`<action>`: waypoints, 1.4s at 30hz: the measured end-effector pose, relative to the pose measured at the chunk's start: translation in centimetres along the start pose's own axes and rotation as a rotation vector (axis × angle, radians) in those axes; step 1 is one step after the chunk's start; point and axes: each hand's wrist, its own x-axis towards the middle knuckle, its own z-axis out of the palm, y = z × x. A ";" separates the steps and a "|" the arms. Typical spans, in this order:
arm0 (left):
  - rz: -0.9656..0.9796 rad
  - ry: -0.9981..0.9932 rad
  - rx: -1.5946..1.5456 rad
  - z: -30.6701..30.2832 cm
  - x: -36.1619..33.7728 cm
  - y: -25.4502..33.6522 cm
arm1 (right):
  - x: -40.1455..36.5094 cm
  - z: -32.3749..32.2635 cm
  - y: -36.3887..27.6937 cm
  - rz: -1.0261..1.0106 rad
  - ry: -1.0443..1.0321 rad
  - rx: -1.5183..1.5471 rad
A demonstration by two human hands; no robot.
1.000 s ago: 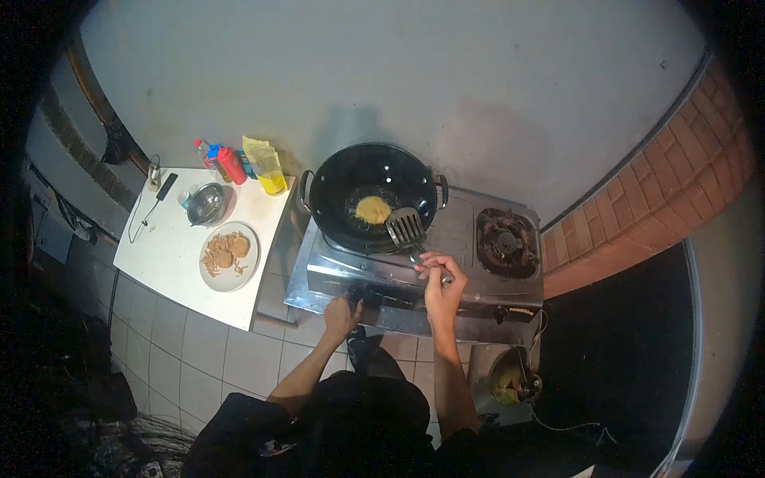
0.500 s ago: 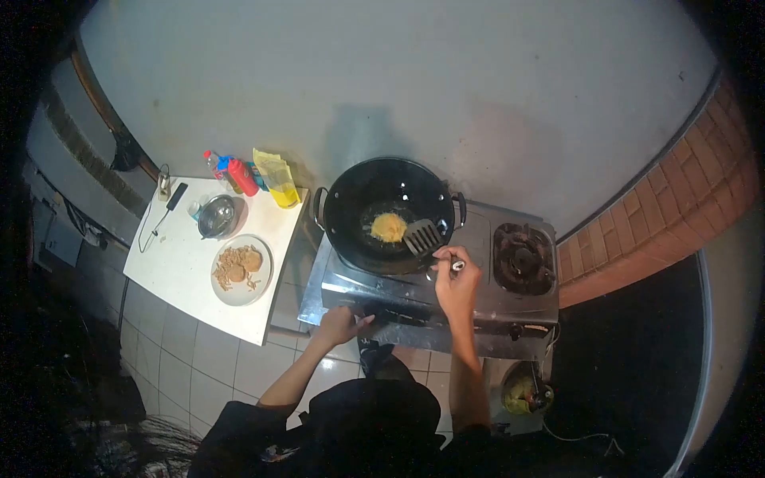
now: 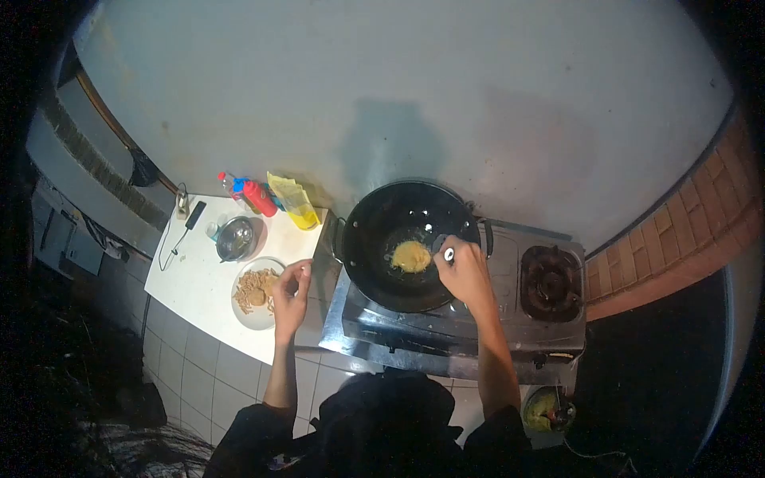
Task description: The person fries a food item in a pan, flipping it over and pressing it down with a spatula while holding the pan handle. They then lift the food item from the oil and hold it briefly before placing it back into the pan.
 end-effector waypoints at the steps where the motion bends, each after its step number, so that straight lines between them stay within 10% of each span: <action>1: -0.013 0.000 0.002 0.2 0.1 -0.5 | 0.2 -0.3 -0.1 0.068 -0.031 0.015; 18: -0.143 -0.043 0.235 3.5 3.7 -3.8 | 0.6 1.6 5.6 0.143 -0.117 0.585; 35: -0.047 -0.002 0.221 3.8 3.7 -5.0 | 3.8 4.2 3.3 0.023 -0.220 0.497; 42: -0.062 -0.047 0.245 3.5 3.8 -5.1 | 5.8 4.1 5.1 0.263 -0.127 0.730</action>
